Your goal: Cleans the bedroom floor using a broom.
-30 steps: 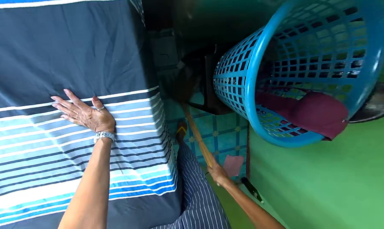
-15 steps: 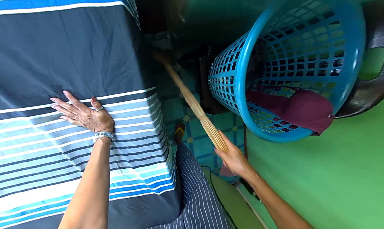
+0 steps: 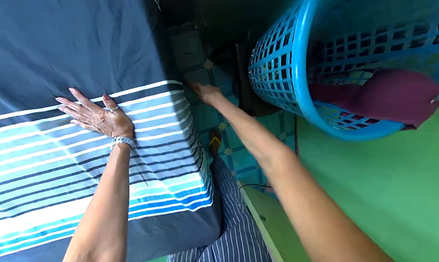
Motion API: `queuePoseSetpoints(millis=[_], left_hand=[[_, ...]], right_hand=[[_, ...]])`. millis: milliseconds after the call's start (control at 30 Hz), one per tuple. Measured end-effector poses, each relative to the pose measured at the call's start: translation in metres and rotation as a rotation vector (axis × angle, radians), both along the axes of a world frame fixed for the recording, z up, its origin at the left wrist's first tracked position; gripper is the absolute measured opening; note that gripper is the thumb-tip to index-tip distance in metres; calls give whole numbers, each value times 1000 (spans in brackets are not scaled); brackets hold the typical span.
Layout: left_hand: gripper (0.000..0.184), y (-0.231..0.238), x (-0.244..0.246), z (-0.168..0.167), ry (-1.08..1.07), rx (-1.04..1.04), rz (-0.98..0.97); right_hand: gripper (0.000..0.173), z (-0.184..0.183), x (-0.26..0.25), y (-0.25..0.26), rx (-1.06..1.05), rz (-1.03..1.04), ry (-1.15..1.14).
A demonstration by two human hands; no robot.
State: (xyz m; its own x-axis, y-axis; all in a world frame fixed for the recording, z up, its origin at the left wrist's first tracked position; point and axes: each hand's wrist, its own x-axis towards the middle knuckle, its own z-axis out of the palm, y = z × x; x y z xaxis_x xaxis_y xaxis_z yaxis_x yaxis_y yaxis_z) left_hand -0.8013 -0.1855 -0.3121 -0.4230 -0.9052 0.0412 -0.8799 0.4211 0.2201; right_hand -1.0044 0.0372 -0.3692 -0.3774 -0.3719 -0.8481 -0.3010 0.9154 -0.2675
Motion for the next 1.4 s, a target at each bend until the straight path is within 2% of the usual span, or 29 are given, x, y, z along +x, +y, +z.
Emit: queuePoseSetpoints(millis=[100,200,333,400,467,600,667,700,767,900,967,1033,1133,1233,1333,1400], left_hand=[[81,0,-1,3,-22,13,4],[81,1,-1,9,-23,30,-7],[81,1,4,18,-25,48,-45],[80,2,6,26,-16,74,-86],[80,1,7,28,-23,78,-107],[81,-2,6,16,-51,40,-97],[81,-3,4,15,-41,46,-95],[82,-4,3,14,-39,44,-96],[81,-4,3,14,-48,44,-94],[78,2,1,26,-85,64,-91],[78,2,0,26,-97,62,-93],[78,-3,1,21,-123,32,-105],[79,-4,-2,21,-146,52,-102],[80,-4,-2,31,-168,81,-113],[88,-2,13,41,-122,152,-260],[89,27,33,63,-48,240,-417]], right_hand=[[69,15,73,109,61,128,-35],[69,46,149,225,183,203,-95],[70,105,234,330,418,167,-252],[70,142,262,354,464,110,-274],[70,193,270,354,473,59,-253],[66,309,236,322,460,50,-169],[61,335,218,310,409,69,-78],[60,333,212,304,375,49,-34],[60,296,207,287,279,-43,35],[72,159,227,242,229,-294,-65],[72,109,261,252,205,-362,-52],[72,83,314,297,243,-379,-85],[72,89,394,385,405,-401,-175],[70,128,450,443,493,-480,-258],[69,193,470,478,490,-604,-266],[69,251,471,495,457,-676,-226]])
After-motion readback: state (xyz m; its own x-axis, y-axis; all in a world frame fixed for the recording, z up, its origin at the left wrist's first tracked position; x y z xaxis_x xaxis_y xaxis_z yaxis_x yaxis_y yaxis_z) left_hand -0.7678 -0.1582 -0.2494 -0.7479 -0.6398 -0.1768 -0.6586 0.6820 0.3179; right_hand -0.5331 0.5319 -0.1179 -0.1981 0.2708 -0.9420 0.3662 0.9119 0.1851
